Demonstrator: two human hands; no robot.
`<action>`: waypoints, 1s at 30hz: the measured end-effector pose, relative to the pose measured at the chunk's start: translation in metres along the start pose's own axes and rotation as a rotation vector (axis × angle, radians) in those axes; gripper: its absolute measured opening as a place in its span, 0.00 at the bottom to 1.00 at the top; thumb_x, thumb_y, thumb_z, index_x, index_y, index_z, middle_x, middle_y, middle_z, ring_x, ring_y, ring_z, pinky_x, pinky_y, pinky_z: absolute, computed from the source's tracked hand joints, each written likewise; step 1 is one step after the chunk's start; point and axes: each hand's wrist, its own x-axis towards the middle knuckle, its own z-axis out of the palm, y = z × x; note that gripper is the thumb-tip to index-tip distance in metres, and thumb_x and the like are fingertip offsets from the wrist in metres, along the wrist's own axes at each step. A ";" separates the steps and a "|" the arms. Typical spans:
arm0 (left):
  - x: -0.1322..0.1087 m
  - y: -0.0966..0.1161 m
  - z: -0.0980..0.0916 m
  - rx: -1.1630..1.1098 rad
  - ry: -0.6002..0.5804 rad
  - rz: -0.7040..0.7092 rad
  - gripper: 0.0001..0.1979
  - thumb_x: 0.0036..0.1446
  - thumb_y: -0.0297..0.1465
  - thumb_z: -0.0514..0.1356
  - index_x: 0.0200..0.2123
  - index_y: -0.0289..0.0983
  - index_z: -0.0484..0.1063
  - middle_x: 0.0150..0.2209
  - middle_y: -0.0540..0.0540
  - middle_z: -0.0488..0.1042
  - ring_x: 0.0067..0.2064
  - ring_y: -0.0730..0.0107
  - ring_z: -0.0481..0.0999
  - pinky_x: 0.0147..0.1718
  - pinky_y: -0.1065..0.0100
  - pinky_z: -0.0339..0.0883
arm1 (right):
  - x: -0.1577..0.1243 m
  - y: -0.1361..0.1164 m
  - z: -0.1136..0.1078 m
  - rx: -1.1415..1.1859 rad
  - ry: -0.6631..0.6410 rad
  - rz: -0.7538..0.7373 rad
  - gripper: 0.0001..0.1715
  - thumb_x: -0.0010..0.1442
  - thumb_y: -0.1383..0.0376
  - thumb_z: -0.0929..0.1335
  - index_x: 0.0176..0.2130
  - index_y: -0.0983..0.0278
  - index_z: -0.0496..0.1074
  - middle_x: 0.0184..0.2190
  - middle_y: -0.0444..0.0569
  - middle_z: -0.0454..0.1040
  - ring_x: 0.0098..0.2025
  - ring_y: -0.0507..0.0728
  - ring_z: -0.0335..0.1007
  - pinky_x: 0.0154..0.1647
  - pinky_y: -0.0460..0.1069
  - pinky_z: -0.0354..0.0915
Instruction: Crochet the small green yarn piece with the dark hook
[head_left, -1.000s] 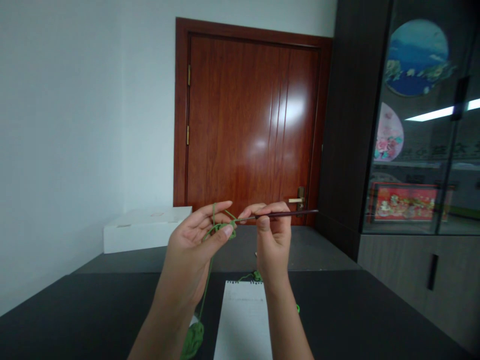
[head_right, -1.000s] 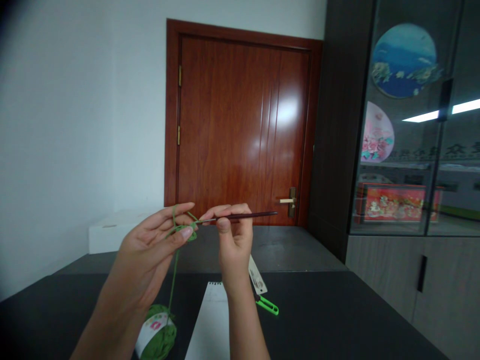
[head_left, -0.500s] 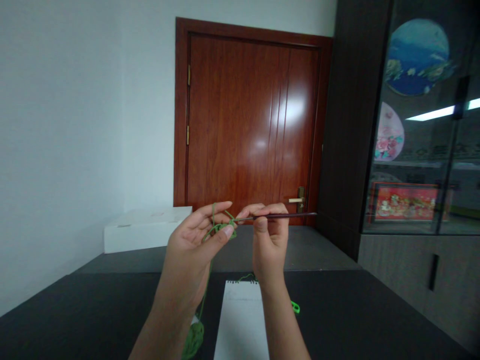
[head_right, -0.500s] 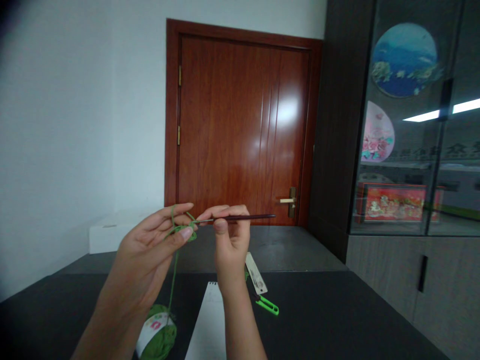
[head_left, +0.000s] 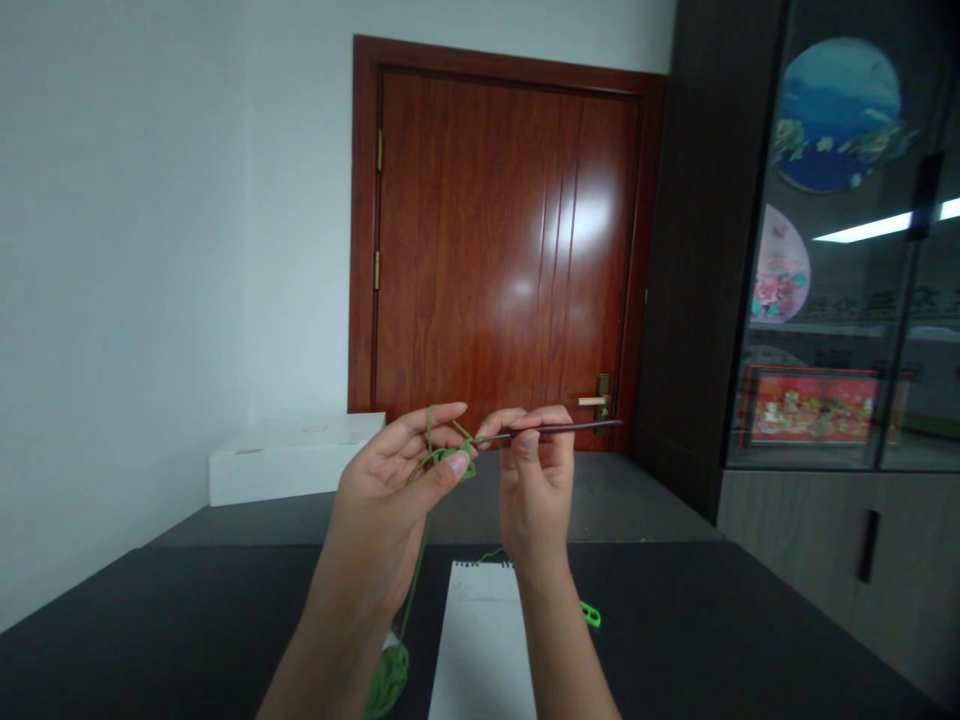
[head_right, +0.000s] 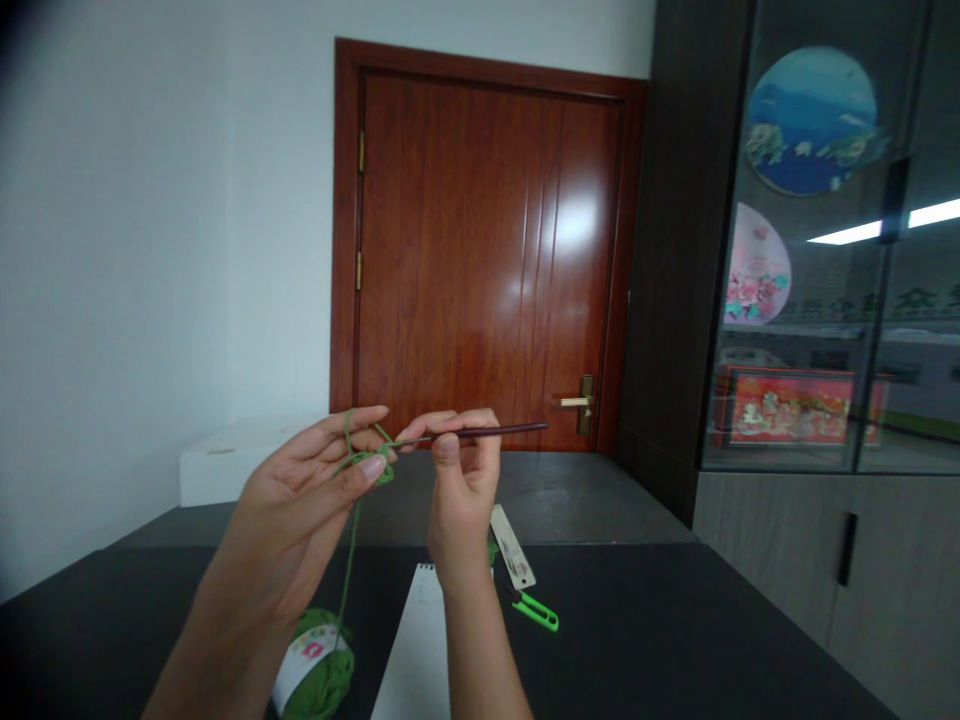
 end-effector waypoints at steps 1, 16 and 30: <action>0.000 0.000 0.000 -0.004 0.001 -0.003 0.20 0.46 0.22 0.72 0.45 0.36 0.80 0.33 0.46 0.79 0.38 0.71 0.77 0.39 0.73 0.71 | 0.000 0.000 0.000 0.007 0.000 0.003 0.09 0.67 0.58 0.68 0.39 0.58 0.64 0.32 0.42 0.75 0.35 0.54 0.74 0.38 0.50 0.68; 0.001 -0.002 0.003 0.001 -0.011 0.020 0.24 0.50 0.23 0.71 0.52 0.36 0.76 0.35 0.49 0.79 0.38 0.75 0.76 0.41 0.77 0.69 | -0.007 0.016 0.004 -0.176 0.009 -0.189 0.06 0.62 0.65 0.72 0.35 0.61 0.70 0.35 0.44 0.69 0.39 0.53 0.69 0.41 0.50 0.66; 0.006 -0.006 0.001 0.071 -0.065 0.133 0.29 0.54 0.22 0.67 0.59 0.43 0.70 0.32 0.51 0.77 0.38 0.71 0.77 0.45 0.70 0.71 | -0.006 0.015 0.007 -0.066 0.130 -0.053 0.04 0.66 0.65 0.68 0.36 0.61 0.68 0.29 0.41 0.68 0.29 0.50 0.66 0.33 0.47 0.64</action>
